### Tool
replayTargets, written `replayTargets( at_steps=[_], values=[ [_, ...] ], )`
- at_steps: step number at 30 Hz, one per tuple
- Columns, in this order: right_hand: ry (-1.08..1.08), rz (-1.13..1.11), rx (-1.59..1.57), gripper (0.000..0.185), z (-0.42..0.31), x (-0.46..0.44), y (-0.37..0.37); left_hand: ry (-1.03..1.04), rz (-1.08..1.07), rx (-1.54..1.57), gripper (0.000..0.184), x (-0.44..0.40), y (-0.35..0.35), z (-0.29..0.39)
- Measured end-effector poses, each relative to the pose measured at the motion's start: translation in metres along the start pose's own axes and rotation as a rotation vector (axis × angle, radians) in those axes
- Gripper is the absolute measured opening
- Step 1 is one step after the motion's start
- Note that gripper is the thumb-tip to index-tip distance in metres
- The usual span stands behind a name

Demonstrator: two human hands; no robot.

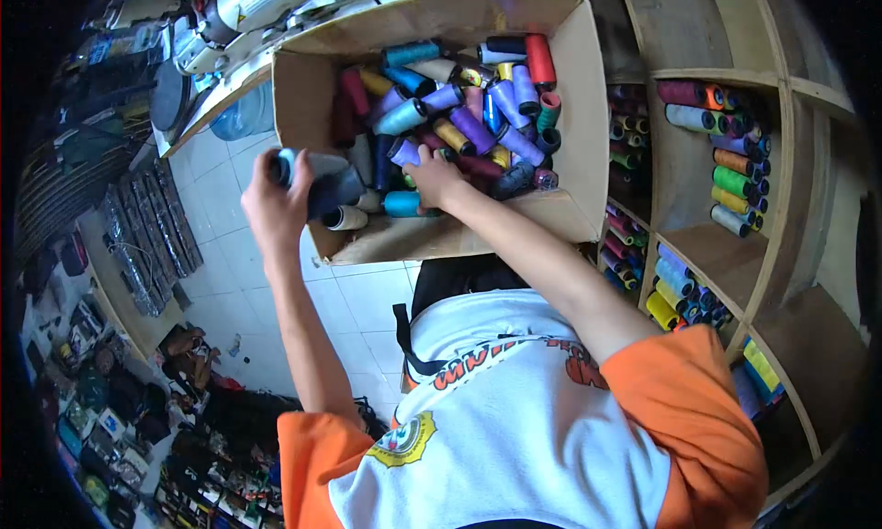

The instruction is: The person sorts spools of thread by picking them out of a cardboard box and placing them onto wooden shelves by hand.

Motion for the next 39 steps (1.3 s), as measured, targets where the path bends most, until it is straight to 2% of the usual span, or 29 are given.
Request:
replayTargets(
  at_steps=[1, 2, 4, 6, 7, 8, 10, 12, 13, 14, 16, 19, 20, 21, 24, 26, 28, 30, 33, 34, 36, 39],
  values=[
    [0.0, -0.015, 0.019, 0.088, -0.003, 0.0, 0.001, -0.064, 0.007, 0.035, 0.032, 0.014, -0.015, -0.009],
    [0.053, -0.025, -0.006, 0.105, 0.001, 0.003, 0.002, -0.128, 0.016, 0.071, 0.03, 0.026, -0.027, -0.018],
    [0.057, -0.049, -0.089, 0.112, 0.009, 0.006, 0.009, -0.238, 0.027, 0.224, 0.032, 0.054, -0.03, -0.05],
    [0.068, -0.013, -0.167, 0.114, 0.013, 0.003, 0.021, -0.392, 0.032, 0.509, 0.029, 0.083, -0.018, -0.087],
    [-0.017, -0.038, -0.39, 0.112, 0.006, -0.003, 0.032, -0.496, 0.007, 0.699, 0.031, 0.096, -0.006, -0.098],
    [-0.073, 0.068, -0.166, 0.108, -0.004, -0.006, 0.037, -0.601, -0.022, 0.886, 0.034, 0.112, 0.005, -0.103],
    [-0.112, 0.131, -0.028, 0.104, -0.018, -0.006, 0.024, -0.592, -0.099, 0.993, 0.048, 0.13, 0.011, -0.099],
    [-0.013, 0.001, 0.008, 0.099, -0.02, -0.017, 0.029, -0.609, -0.287, 1.436, 0.056, 0.148, 0.028, -0.086],
    [0.04, -0.06, 0.026, 0.096, -0.018, -0.021, 0.035, -0.525, -0.299, 1.645, 0.062, 0.151, 0.032, -0.081],
    [0.047, -0.069, -0.001, 0.095, -0.02, -0.021, 0.035, -0.521, -0.127, 1.719, 0.069, 0.157, 0.033, -0.092],
    [0.06, -0.093, -0.046, 0.091, -0.02, -0.018, 0.039, -0.448, -0.31, 1.93, 0.071, 0.166, 0.041, -0.078],
    [-0.007, -0.036, 0.137, 0.086, -0.023, -0.018, 0.038, -0.454, -0.31, 2.134, 0.071, 0.178, 0.053, -0.069],
    [-0.048, -0.011, 0.198, 0.085, -0.025, -0.021, 0.036, -0.488, -0.299, 2.139, 0.073, 0.181, 0.057, -0.068],
    [-0.067, -0.043, 0.224, 0.079, -0.024, -0.022, 0.038, -0.477, -0.3, 2.132, 0.074, 0.181, 0.059, -0.065],
    [-0.092, -0.151, 0.278, 0.077, -0.026, -0.033, 0.052, -0.449, -0.274, 2.094, 0.07, 0.179, 0.056, -0.057],
    [-0.162, -0.095, 0.237, 0.072, -0.024, -0.038, 0.059, -0.436, -0.274, 2.071, 0.067, 0.177, 0.054, -0.056],
    [-0.176, -0.065, 0.207, 0.068, -0.026, -0.025, 0.035, -0.452, -0.291, 2.056, 0.065, 0.176, 0.061, -0.065],
    [-0.256, 0.097, -0.012, 0.064, -0.03, 0.002, -0.009, -0.449, -0.368, 2.155, 0.063, 0.17, 0.064, -0.052],
    [-0.456, 0.35, -0.398, 0.07, -0.034, 0.059, -0.088, -0.427, -0.446, 2.223, 0.062, 0.153, 0.077, -0.033],
    [-0.419, 0.374, -0.487, 0.072, -0.032, 0.084, -0.115, -0.383, -0.529, 2.222, 0.061, 0.145, 0.079, -0.017],
    [-0.326, 0.152, -1.101, 0.07, -0.032, 0.139, -0.144, -0.302, -0.708, 2.209, 0.059, 0.134, 0.08, 0.022],
    [-0.389, 0.098, -1.462, 0.074, -0.037, 0.197, -0.169, -0.167, -0.848, 2.177, 0.063, 0.132, 0.092, 0.07]
  ],
)
Point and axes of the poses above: each hand's wrist, its own x-axis away from the middle knuckle, its own y-axis out of the palm, z = x × y, the point moved 10 cm from there along -x, towards the middle knuckle, and after that the axes turned 3 degrees about -x, right-handed, at the moved point
